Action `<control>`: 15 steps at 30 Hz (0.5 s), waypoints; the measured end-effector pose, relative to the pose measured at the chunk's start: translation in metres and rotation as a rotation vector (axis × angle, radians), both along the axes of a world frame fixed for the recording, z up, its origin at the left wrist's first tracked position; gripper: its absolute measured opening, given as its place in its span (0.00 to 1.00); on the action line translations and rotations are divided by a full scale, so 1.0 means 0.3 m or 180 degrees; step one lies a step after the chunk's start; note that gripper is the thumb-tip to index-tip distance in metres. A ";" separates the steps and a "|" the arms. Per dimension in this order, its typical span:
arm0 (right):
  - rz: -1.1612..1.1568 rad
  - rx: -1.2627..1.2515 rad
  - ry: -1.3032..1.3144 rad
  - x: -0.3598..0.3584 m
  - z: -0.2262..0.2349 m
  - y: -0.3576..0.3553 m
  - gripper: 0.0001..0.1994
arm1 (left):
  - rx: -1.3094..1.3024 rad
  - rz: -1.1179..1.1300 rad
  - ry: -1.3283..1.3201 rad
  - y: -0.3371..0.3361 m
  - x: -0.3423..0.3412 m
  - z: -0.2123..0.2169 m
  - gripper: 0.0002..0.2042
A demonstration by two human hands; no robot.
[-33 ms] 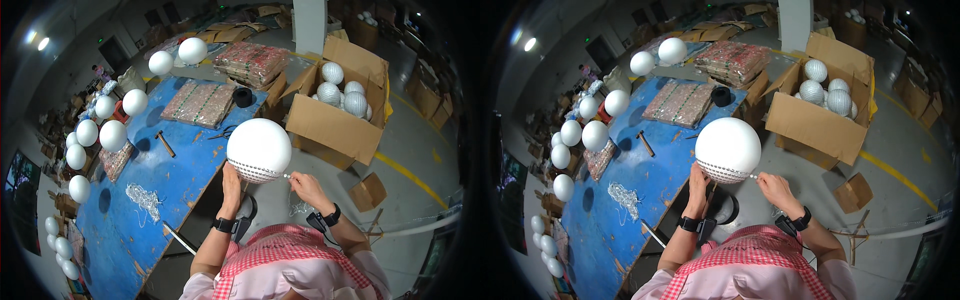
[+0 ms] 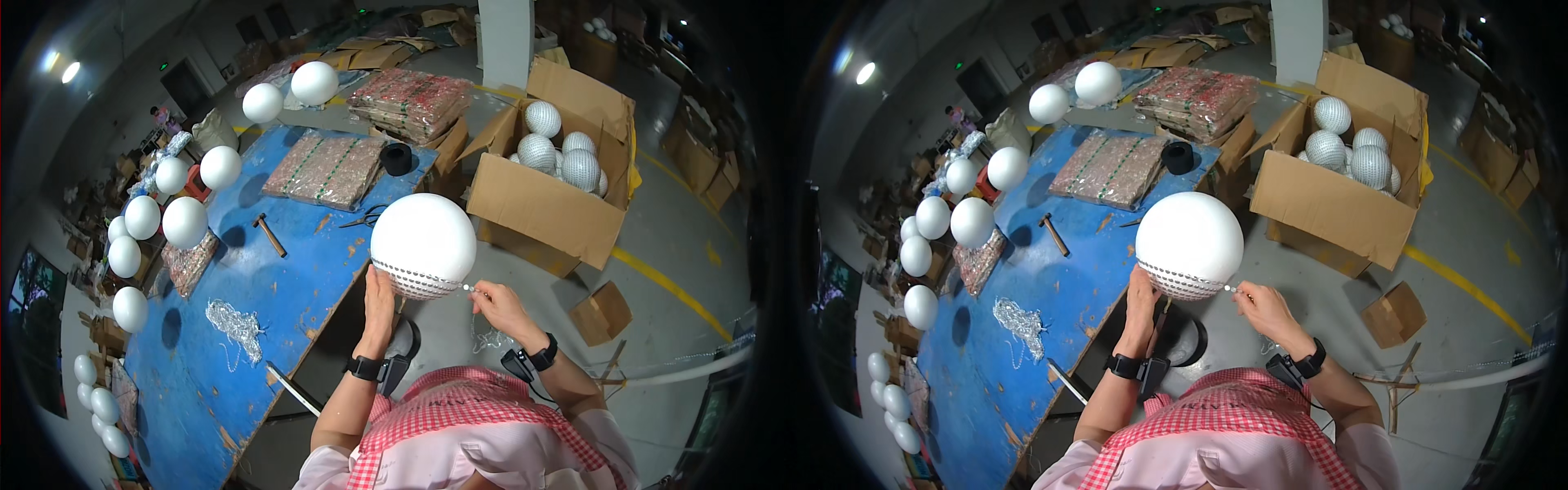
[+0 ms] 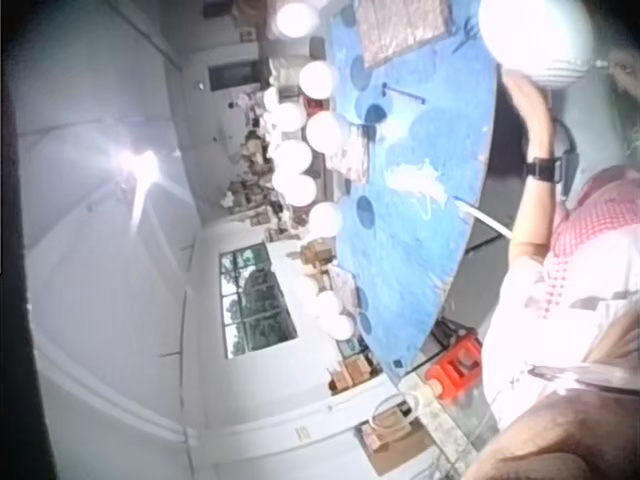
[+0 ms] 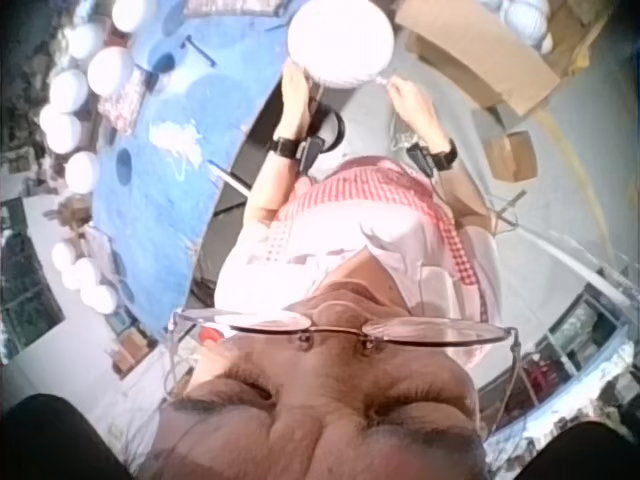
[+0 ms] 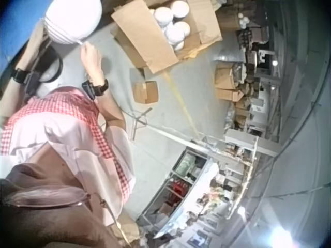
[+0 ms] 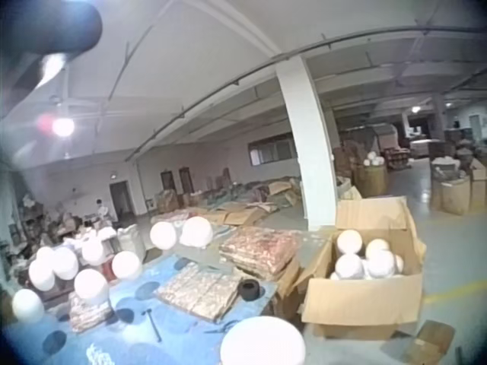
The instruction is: The person wraps a string of beads around the circumference of a white foam ball, pressing them into the surface to secure them.
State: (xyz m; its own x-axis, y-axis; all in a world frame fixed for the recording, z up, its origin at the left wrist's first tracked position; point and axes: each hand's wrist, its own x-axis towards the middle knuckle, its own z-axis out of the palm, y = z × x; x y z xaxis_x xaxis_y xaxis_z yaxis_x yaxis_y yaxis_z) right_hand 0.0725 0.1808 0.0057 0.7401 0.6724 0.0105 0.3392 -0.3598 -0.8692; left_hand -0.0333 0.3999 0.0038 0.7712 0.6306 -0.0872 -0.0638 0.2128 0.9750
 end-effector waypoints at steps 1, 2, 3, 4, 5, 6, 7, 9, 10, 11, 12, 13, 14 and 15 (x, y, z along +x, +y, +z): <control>0.0004 0.0001 0.0004 -0.005 0.003 0.001 0.04 | 0.0001 0.0004 0.0004 0.008 0.001 -0.016 0.30; 0.0087 0.0533 0.0474 -0.011 0.011 0.001 0.04 | 0.0441 -0.0038 0.0151 0.021 0.005 -0.043 0.35; 0.0169 0.1064 0.0945 -0.019 0.022 -0.001 0.05 | 0.0880 -0.0082 0.0299 0.029 0.007 -0.061 0.40; 0.0156 0.1059 0.0953 -0.028 0.040 -0.004 0.05 | 0.0874 -0.0094 0.0307 0.030 0.010 -0.064 0.40; 0.0112 0.1302 0.0933 -0.043 0.071 -0.008 0.05 | 0.0830 -0.0060 0.0314 0.027 0.008 -0.057 0.40; 0.0068 0.1544 0.0912 -0.055 0.096 -0.011 0.06 | 0.0786 -0.0025 0.0320 0.025 0.005 -0.052 0.41; 0.0059 0.1545 0.0915 -0.061 0.112 -0.013 0.06 | 0.0786 -0.0034 0.0324 0.022 0.007 -0.054 0.41; 0.0101 0.1352 0.0109 -0.069 0.129 -0.013 0.05 | 0.0793 0.0157 0.0511 0.018 0.007 -0.059 0.42; 0.0088 0.1356 0.0109 -0.068 0.124 -0.011 0.05 | 0.0797 0.0144 0.0512 0.014 0.010 -0.053 0.42; 0.0030 0.1378 -0.0014 -0.066 0.113 -0.007 0.05 | 0.0562 0.0181 0.0476 0.009 0.011 -0.042 0.42; -0.0028 0.1402 -0.0137 -0.063 0.102 -0.003 0.05 | 0.0329 0.0218 0.0442 0.005 0.010 -0.033 0.42; -0.0037 0.1408 -0.0136 -0.058 0.094 -0.001 0.05 | 0.0336 0.0210 0.0443 0.002 0.010 -0.027 0.42; -0.0071 0.1226 -0.0234 -0.053 0.086 0.000 0.04 | 0.0332 0.0268 0.0485 0.000 0.010 -0.022 0.41; -0.0106 0.1044 -0.0329 -0.049 0.081 0.001 0.04 | 0.0328 0.0326 0.0527 -0.001 0.009 -0.017 0.39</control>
